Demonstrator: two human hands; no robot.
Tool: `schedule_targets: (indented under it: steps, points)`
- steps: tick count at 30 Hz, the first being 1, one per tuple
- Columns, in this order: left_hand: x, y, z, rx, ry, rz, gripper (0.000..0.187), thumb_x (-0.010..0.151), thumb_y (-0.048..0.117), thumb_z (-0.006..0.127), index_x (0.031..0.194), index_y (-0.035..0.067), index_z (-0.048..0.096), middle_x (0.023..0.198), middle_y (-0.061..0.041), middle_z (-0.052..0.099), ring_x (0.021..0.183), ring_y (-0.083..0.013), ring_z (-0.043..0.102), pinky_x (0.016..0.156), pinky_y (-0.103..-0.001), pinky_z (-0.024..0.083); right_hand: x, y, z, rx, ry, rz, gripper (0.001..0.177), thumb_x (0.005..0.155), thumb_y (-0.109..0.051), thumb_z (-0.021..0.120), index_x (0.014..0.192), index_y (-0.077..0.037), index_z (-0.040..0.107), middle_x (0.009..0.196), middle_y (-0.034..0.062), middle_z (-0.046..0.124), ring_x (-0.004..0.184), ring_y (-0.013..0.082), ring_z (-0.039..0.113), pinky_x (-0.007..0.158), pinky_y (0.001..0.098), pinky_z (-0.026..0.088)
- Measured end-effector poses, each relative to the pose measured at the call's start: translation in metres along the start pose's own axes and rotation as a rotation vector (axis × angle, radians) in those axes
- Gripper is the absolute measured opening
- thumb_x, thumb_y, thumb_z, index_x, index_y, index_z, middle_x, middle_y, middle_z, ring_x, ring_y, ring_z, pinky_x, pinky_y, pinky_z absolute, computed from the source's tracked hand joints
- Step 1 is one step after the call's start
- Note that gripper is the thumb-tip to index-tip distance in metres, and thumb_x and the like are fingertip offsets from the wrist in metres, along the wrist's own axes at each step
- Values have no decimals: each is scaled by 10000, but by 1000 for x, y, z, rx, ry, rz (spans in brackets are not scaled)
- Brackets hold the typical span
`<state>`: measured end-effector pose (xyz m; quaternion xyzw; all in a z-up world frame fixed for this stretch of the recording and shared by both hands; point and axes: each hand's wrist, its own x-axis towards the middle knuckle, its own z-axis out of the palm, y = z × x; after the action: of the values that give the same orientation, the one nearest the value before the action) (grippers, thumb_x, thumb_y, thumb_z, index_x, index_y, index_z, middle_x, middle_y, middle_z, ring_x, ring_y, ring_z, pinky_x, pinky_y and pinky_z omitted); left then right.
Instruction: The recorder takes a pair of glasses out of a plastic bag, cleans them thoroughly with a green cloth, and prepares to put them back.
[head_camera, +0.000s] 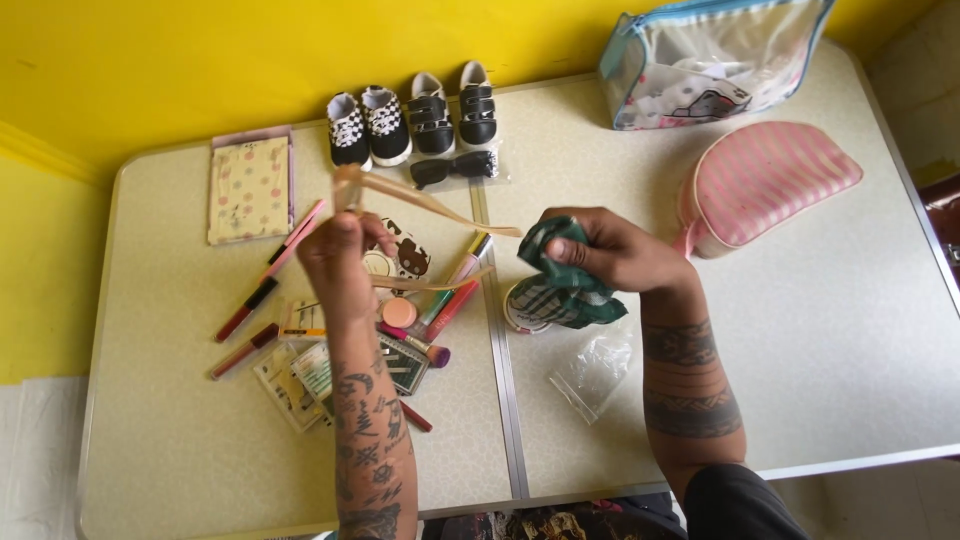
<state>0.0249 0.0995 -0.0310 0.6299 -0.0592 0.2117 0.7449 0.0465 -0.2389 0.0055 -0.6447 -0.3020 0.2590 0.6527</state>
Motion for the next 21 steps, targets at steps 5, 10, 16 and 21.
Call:
schedule_targets:
  steps: [5, 10, 16, 21]
  points:
    - [-1, 5, 2, 35, -81, -45, 499, 981, 543, 718, 844, 64, 732, 727, -42, 693, 611, -126, 646, 608, -317, 560, 4, 6, -2, 238, 331, 2, 337, 1078, -344, 579, 1137, -23, 663, 908, 27, 700, 804, 108, 640, 724, 267, 552]
    - [-10, 0, 35, 190, -407, -145, 550, 962, 585, 682, 738, 83, 690, 629, 8, 639, 524, -81, 591, 504, -262, 507, 18, 12, 15, 386, 496, 10, 376, 1054, -349, 557, 1210, -28, 675, 1026, 53, 755, 902, 129, 699, 821, 279, 584]
    - [-14, 6, 55, 387, -347, -121, 496, 934, 547, 698, 738, 93, 729, 544, 63, 594, 484, -35, 516, 457, -215, 373, 23, -5, 34, 271, 412, 42, 374, 1056, -344, 554, 1230, -36, 676, 1015, 21, 724, 933, 88, 661, 841, 247, 559]
    - [-4, 2, 30, 224, -93, -175, 492, 956, 541, 680, 756, 94, 717, 602, 52, 638, 480, -33, 526, 452, -221, 422, 14, 3, 23, 85, 286, 113, 330, 1086, -312, 592, 1148, -4, 692, 873, 7, 649, 792, 81, 569, 695, 242, 485]
